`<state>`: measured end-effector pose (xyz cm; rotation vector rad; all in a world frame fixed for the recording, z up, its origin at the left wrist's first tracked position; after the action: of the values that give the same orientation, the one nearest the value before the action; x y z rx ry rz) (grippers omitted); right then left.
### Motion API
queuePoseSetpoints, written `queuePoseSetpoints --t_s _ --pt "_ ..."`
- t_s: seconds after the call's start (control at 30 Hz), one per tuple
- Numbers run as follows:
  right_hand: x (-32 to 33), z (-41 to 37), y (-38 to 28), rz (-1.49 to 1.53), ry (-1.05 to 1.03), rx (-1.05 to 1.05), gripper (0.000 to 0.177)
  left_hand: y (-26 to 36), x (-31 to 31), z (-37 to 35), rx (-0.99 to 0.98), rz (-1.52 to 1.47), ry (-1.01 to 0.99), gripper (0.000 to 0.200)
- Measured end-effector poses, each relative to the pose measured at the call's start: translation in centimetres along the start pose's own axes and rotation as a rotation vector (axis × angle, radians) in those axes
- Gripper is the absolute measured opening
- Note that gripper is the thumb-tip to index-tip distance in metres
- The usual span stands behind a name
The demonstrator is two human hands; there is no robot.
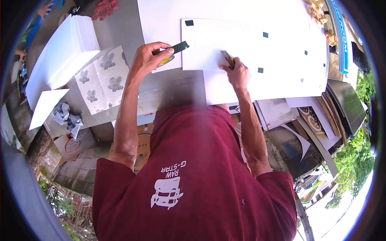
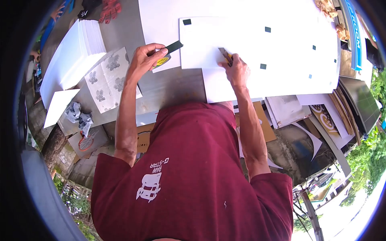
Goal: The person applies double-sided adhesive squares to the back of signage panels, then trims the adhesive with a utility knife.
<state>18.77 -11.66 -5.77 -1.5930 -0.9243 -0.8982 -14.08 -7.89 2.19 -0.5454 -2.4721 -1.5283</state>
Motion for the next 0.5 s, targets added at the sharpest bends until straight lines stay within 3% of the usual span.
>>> queuePoseSetpoints --t_s 0.03,0.13,0.27,0.3,0.5 --pt "0.3 0.8 -0.3 -0.012 0.024 0.039 0.052 0.3 -0.3 0.1 0.003 0.048 -0.012 0.029" --pt "2.1 3.1 -1.7 0.212 -0.109 -0.183 0.04 0.8 -1.0 0.7 -0.011 0.202 -0.047 0.026" --pt "1.9 2.4 -3.6 0.796 -0.247 -0.215 0.036 -1.3 -1.7 3.2 -0.11 0.326 -0.11 0.027" --pt "1.4 2.3 -4.4 0.795 -0.284 -0.133 0.035 -1.8 -1.9 3.6 -0.139 0.328 -0.128 0.027" --pt "-0.3 2.5 -8.0 0.817 -0.458 -0.215 0.038 0.5 -2.0 4.1 -0.154 0.412 -0.219 0.028"
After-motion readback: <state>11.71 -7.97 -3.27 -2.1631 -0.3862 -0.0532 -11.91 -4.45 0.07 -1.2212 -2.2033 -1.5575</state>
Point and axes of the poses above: each hand's wrist, its own z-axis towards the middle knuckle, its own x-axis out of the back of the hand, y = z × x, the point moved 1 cm from there along z, towards the middle knuckle, and after that the axes turned 3 degrees about y, right-handed, at the moved point
